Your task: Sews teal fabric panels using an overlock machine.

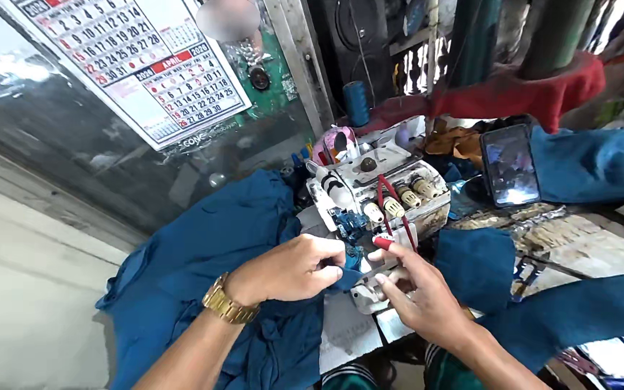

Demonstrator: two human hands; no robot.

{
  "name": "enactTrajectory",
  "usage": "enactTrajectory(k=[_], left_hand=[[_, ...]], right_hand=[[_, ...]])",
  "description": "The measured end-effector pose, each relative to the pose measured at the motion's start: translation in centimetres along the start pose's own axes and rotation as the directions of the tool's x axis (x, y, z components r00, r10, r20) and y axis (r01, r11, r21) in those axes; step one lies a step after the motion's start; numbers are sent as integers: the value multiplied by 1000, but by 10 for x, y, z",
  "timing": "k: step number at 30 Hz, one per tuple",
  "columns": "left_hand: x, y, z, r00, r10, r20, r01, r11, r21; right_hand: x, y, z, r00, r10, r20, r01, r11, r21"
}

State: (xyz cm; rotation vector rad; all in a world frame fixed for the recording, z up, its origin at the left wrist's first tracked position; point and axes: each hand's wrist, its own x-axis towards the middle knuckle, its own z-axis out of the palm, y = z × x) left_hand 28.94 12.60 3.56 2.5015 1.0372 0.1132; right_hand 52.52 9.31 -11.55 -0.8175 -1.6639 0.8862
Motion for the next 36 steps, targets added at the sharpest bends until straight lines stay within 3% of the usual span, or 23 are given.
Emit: enactTrajectory(k=[3, 8, 12, 14, 17, 20, 22, 24, 27, 29, 31, 33, 36], left_hand=[[0, 7, -12, 991, -95, 92, 97, 995, -18], [-1, 3, -12, 983, -92, 156, 127, 965, -228], [-4, 0, -12, 978, -117, 171, 159, 953, -257], [-5, 4, -14, 973, -145, 180, 190, 946, -264], [-5, 14, -20, 968, -166, 188, 219, 925, -310], [0, 22, -26, 961, -202, 187, 236, 955, -181], [7, 23, -22, 962, -200, 189, 189, 979, 74], [13, 20, -19, 956, -177, 236, 126, 968, 216], [15, 29, -20, 941, -141, 309, 65, 968, 243], [15, 34, -12, 940, -141, 311, 50, 958, 284], [16, 24, -3, 951, -132, 279, 41, 950, 308], [10, 7, 0, 982, -90, 167, 17, 918, 395], [4, 12, -4, 995, -69, 73, 25, 875, 484]], right_hand=[[7, -2, 2, 1000, -16, 22, 16, 1000, -21], [26, -5, 12, 986, -152, 63, 155, 986, -61], [39, -10, 8, 974, -228, 12, 227, 967, -112], [43, -17, 9, 981, -186, 49, 189, 979, -71], [42, -31, 10, 957, -10, 288, -25, 993, 117], [42, -35, 5, 931, 79, 357, -80, 997, -12], [45, -36, 1, 908, 139, 396, -95, 987, -129], [42, -39, -2, 883, 148, 445, -69, 980, -188], [11, -41, -2, 940, 96, 327, 23, 939, -343], [-12, -34, 3, 974, 103, 202, -8, 907, -421], [-18, -18, 4, 971, 132, 201, -48, 926, -375], [-10, -10, 3, 939, 181, 293, -106, 961, -256], [20, -18, -5, 842, 283, 459, -299, 953, -39]])
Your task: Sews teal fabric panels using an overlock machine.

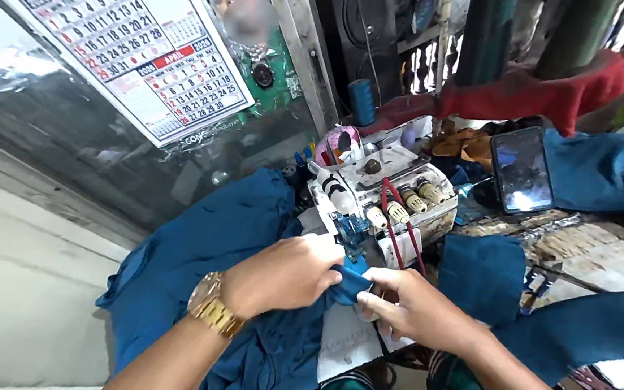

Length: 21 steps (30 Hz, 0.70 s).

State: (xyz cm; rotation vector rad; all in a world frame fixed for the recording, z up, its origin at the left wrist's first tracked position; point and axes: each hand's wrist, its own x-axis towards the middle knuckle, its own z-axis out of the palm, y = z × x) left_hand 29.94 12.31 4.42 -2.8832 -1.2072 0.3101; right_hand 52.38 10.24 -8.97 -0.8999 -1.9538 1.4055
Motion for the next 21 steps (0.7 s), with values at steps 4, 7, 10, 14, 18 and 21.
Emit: enactTrajectory(k=[4, 7, 10, 14, 18, 21], left_hand=[[6, 35, -3, 993, -109, 35, 109, 994, 14], [11, 27, 2, 991, -116, -62, 117, 993, 15], [7, 7, 7, 995, -67, -77, 61, 996, -70], [0, -20, 21, 988, -18, -156, -4, 990, -144], [-5, 7, 0, 997, -37, -61, 28, 990, -139], [0, 7, -4, 999, 26, 25, -18, 963, -271]], right_hand=[[12, -5, -19, 967, 8, 256, -68, 971, 229], [12, -2, -21, 965, 18, 261, -95, 954, 286], [12, 0, -20, 962, 27, 270, -117, 940, 321], [15, -4, -19, 969, 48, 244, -128, 938, 323], [11, -4, -16, 974, 13, 227, -85, 947, 310], [0, 4, -10, 978, -25, 207, -43, 946, 321]])
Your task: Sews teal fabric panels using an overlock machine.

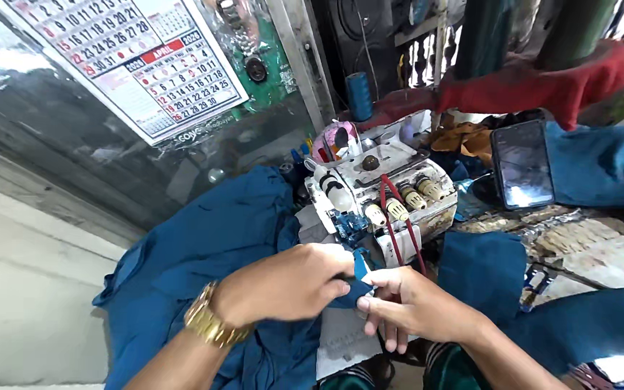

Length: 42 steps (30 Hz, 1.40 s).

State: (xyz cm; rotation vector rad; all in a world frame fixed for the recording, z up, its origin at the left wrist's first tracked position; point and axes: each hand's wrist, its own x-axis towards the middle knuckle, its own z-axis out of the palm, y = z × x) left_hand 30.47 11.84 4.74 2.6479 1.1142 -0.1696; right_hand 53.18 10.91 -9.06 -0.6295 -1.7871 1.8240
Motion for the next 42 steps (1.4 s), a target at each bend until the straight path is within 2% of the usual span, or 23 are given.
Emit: enactTrajectory(k=[3, 8, 10, 13, 15, 18, 24, 28, 31, 34, 36, 39, 42], left_hand=[[3, -25, 10, 991, 44, -123, -43, 999, 7], [1, -4, 14, 997, 21, -74, -27, 996, -86], [4, -5, 21, 991, 22, -129, -27, 999, -40], [3, -10, 24, 975, 9, -222, -20, 999, -47], [0, -13, 24, 967, -3, -253, -21, 995, -93], [-1, -18, 27, 960, -8, -281, -39, 986, -163], [-5, -18, 29, 962, -15, -273, -41, 980, -197], [-5, -14, 29, 959, 18, -283, -66, 985, -162], [-6, -8, 26, 964, 18, -264, -53, 991, -126], [-6, 2, 18, 977, -10, -214, 0, 999, -48], [-6, 10, 10, 985, -27, -170, 29, 1000, 10], [-1, 4, 4, 992, -64, -112, 73, 994, 79], [-1, -4, 4, 997, -17, -70, 22, 997, 76]], right_hand=[[0, 5, 3, 999, 12, -38, -12, 1000, 10], [11, -5, -4, 997, -12, -76, 9, 999, -42], [10, -7, -2, 988, -57, -147, 45, 996, -80], [6, -5, 4, 891, -233, -390, 167, 966, -197], [7, 1, 4, 818, -340, -463, 205, 926, -318], [13, 5, 3, 754, -435, -493, 193, 863, -466], [26, 0, 4, 667, -621, -411, 218, 690, -690], [32, -7, 3, 668, -650, -362, 203, 627, -752], [33, -11, 4, 685, -646, -337, 256, 647, -718], [24, -23, 7, 863, -420, -280, 248, 836, -489], [19, -25, 7, 932, -303, -201, 186, 872, -453], [18, -17, 6, 931, -309, -193, 138, 790, -597], [0, -9, 21, 902, -350, -253, 59, 681, -730]])
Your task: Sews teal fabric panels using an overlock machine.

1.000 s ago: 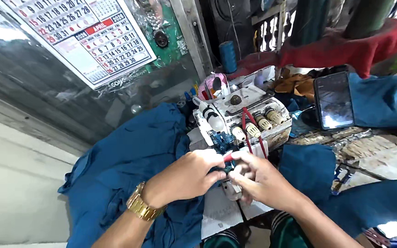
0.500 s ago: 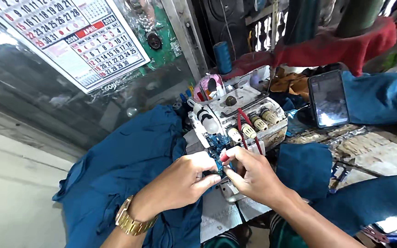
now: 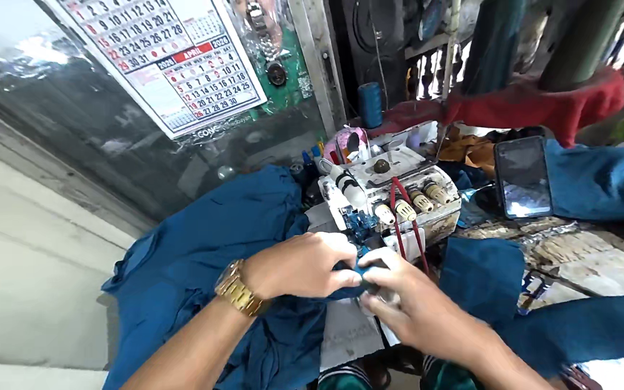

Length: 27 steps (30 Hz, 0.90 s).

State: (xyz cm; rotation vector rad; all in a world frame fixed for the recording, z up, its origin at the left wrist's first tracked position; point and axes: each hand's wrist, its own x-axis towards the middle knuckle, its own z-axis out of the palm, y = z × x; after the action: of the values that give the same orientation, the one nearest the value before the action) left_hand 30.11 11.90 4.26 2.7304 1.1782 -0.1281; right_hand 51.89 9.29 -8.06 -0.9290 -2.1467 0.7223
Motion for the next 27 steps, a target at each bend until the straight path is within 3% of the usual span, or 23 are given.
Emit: enactTrajectory(k=[2, 5, 8, 12, 16, 19, 23, 25, 27], left_hand=[[-4, 8, 0, 999, 20, 44, -19, 999, -26], [-2, -5, 17, 998, 69, -9, -70, 996, -63], [-4, -19, 17, 992, 29, -120, -31, 999, -19], [-6, 3, 17, 992, 24, -126, -29, 999, -45], [-5, -3, 40, 968, -33, -248, 9, 995, -97], [-17, -5, 55, 927, -101, -362, 76, 994, -82], [-30, -42, 66, 916, -178, -360, 179, 983, -31], [-41, -44, 65, 909, -267, -321, 283, 959, 5], [-49, -30, 73, 898, -277, -341, 304, 952, 25]], right_hand=[[-21, 2, 12, 997, 55, -53, -56, 998, -35], [-31, 21, 27, 995, 88, -39, -83, 990, 113], [-17, 20, 23, 992, 119, 41, -126, 935, 330], [4, 17, 2, 962, 141, 235, -247, 818, 519], [3, 22, 1, 963, 174, 206, -260, 801, 539], [-1, 21, 15, 982, 166, 93, -190, 885, 425], [4, 12, 27, 955, 27, 296, -70, 988, 135], [1, 9, 27, 960, -10, 279, -43, 982, 185], [-8, 8, 24, 979, -1, 206, -73, 933, 353]])
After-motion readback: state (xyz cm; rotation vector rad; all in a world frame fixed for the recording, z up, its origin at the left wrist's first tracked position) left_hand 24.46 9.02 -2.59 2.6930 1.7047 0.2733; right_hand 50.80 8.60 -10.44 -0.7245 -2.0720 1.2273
